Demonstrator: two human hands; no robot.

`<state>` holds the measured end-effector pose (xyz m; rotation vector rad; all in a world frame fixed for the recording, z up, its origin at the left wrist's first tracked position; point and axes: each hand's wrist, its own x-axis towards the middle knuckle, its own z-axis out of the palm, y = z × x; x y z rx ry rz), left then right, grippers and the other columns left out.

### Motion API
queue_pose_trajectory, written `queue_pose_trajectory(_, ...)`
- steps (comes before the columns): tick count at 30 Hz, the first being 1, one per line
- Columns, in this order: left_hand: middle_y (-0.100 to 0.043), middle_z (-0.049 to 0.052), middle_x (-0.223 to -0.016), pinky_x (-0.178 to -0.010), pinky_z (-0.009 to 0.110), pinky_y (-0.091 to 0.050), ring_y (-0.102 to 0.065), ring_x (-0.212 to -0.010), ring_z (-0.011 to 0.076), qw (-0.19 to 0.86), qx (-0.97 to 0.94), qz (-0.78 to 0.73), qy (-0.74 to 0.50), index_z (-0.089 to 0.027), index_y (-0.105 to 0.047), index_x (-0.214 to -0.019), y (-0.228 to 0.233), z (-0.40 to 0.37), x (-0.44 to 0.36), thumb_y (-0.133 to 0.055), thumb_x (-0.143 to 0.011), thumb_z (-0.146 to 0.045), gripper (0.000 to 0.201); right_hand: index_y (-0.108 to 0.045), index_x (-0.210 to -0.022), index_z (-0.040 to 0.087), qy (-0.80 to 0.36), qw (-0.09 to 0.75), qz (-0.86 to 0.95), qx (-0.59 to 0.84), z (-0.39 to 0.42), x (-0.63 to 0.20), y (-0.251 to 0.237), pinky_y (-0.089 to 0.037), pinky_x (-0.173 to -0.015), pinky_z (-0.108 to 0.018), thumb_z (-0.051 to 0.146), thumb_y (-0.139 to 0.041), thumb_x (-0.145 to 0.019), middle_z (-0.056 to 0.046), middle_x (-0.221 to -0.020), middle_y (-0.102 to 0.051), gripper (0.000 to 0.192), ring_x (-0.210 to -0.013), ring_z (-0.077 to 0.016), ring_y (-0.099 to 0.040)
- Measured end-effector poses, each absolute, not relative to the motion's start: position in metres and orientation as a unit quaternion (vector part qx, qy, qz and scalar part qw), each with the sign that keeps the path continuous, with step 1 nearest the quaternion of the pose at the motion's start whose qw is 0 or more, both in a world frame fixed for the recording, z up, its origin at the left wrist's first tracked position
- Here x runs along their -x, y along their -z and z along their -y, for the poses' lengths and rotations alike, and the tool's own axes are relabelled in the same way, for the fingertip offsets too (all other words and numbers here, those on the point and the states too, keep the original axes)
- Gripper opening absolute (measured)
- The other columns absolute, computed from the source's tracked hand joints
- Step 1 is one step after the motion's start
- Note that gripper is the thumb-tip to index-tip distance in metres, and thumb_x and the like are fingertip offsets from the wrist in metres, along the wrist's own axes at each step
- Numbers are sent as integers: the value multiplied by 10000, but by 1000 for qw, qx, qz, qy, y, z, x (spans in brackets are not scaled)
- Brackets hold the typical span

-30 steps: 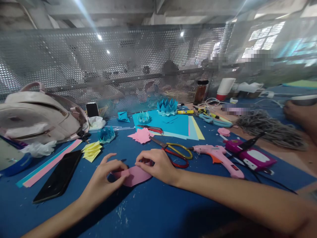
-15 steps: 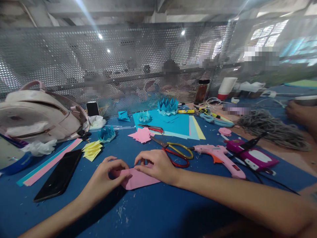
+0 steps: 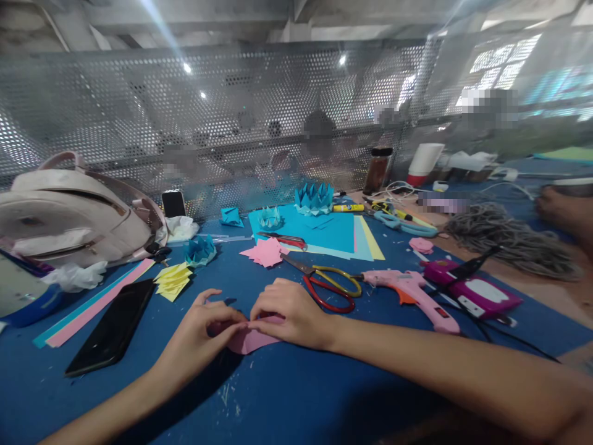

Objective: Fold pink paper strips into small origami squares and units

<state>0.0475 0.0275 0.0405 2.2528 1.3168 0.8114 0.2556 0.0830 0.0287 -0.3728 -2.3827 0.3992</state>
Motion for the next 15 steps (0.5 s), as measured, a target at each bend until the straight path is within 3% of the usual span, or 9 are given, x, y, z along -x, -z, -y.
queue_pose_trajectory(7,-754,-43,-818,-1095,544,-249,-627,-702,158,199,-815,-463,-286,-283,-735,-923,-40,-29,-45,-541,-920,-136,243,-655,-834,170,-165,343,909,170,-84,-255,-28,-351,-712,-281,382,-545,-970,-18,-756,-680,274,-693,-124,-584)
queue_pose_trajectory(15,-717,-58,-683,-1122,544,-237,-631,-638,143,199,-817,-464,-278,-232,-703,-770,-37,-33,-42,-636,-862,-163,133,-656,-826,171,-164,350,907,168,-82,-255,-30,-356,-694,-284,381,-534,-975,-20,-747,-684,286,-686,-123,-581)
